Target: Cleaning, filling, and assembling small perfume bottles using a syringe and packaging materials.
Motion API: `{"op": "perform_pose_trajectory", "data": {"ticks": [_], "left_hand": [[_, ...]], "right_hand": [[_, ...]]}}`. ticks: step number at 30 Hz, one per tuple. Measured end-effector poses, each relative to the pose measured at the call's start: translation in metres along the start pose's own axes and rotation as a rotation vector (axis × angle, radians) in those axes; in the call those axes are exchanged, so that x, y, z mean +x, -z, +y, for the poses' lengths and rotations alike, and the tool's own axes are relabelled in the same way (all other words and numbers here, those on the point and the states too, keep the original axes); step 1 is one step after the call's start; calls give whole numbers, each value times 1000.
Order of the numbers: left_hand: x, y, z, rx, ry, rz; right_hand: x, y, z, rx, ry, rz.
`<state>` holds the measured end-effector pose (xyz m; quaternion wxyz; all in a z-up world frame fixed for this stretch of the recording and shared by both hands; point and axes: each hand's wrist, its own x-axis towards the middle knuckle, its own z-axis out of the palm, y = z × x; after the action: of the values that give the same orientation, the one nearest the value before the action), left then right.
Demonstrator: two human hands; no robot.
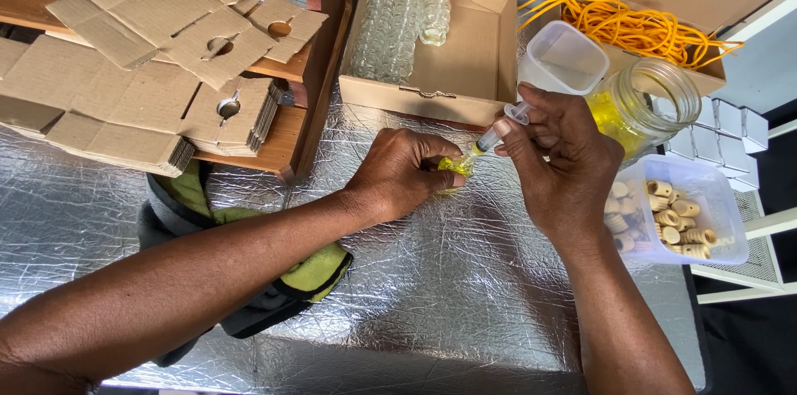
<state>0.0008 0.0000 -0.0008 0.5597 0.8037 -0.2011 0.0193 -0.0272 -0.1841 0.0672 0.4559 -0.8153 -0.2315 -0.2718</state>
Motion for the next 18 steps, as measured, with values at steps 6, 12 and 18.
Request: {"op": "perform_pose_trajectory", "data": {"ticks": [6,12,18], "left_hand": [[-1,0,0,-13,6,4],[-1,-1,0,-16,21,5],[0,0,1,-15,13,1]], "right_hand": [[0,0,1,-6,3,5],[0,1,0,-43,10,7],[-1,0,0,-30,-8,14]]}}
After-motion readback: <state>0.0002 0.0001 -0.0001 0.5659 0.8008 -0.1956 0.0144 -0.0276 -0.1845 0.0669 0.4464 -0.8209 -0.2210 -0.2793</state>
